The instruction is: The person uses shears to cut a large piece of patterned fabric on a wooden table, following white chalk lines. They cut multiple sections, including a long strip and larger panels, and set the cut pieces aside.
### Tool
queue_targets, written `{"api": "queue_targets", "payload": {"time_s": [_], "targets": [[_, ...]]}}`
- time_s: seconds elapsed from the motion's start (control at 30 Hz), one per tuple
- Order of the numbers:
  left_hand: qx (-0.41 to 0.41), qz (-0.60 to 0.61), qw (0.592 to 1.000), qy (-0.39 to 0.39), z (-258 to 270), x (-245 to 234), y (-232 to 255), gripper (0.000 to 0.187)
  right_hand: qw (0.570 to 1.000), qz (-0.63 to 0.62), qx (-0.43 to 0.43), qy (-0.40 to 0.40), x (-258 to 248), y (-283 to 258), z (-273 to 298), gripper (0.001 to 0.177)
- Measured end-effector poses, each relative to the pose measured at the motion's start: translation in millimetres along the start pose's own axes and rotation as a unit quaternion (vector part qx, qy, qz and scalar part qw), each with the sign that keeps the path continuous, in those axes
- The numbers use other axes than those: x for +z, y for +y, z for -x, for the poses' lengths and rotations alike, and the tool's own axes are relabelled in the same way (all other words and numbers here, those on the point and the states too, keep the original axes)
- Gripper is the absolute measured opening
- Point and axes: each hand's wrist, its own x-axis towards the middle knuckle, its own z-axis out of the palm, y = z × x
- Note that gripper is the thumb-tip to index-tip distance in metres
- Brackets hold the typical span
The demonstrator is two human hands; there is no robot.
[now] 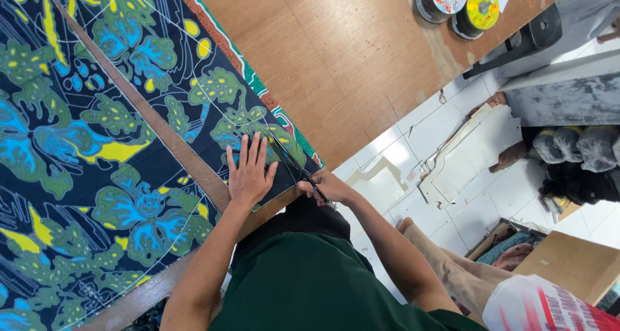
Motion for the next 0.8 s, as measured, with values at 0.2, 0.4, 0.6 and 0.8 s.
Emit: {"api": "queue_targets", "payload": {"time_s": [0.2, 0.4, 0.6, 0.8], "targets": [[-0.087, 0.007, 0.995, 0.049, -20, 1, -12, 0.067, 0.987, 0.123, 0.065, -0.08, -56, -37, -5, 0.066], [-0.229, -0.063, 0.967, 0.095, -62, 5, -20, 0.066, 0.953, 0.232, 0.054, -0.186, -117, -88, -44, 0.067], [-0.247, -0.06, 0.965, 0.071, -56, 14, -6, 0.067, 0.894, 0.37, 0.061, -0.246, -177, -127, -100, 0.064], [-0.334, -0.059, 0.938, 0.076, -42, 18, 17, 0.071, 0.811, 0.492, 0.049, -0.312, -204, -187, -153, 0.067]]}}
